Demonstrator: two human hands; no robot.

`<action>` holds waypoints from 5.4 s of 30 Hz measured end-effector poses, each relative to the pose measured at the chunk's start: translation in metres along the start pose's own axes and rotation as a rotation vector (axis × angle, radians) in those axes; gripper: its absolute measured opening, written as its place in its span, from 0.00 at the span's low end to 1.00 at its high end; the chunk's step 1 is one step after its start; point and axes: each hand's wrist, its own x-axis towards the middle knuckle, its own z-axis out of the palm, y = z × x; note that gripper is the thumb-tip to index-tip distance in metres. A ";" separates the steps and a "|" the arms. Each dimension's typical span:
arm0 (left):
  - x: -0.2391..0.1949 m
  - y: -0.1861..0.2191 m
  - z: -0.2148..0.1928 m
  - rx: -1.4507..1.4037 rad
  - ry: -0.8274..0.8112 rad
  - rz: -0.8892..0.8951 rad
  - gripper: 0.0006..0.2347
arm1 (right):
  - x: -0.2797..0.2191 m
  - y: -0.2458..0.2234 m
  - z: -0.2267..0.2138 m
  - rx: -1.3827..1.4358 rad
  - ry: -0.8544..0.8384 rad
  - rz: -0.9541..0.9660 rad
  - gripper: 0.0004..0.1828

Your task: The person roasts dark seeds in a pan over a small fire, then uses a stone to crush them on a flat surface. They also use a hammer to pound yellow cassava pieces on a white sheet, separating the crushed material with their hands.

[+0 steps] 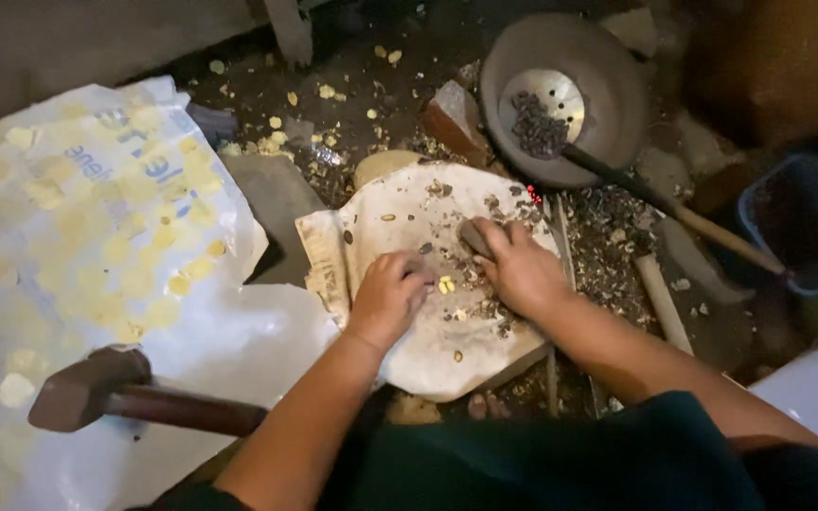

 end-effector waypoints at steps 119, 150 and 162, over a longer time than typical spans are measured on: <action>-0.183 -0.128 -0.292 0.430 0.401 -0.376 0.15 | -0.022 -0.330 0.090 0.260 0.060 -0.096 0.24; -0.195 -0.110 -0.240 0.186 0.370 -0.300 0.19 | -0.024 -0.336 0.042 0.441 0.084 -0.155 0.27; -0.226 -0.128 -0.301 0.580 0.498 -0.442 0.21 | -0.043 -0.353 0.109 0.152 0.023 -0.169 0.27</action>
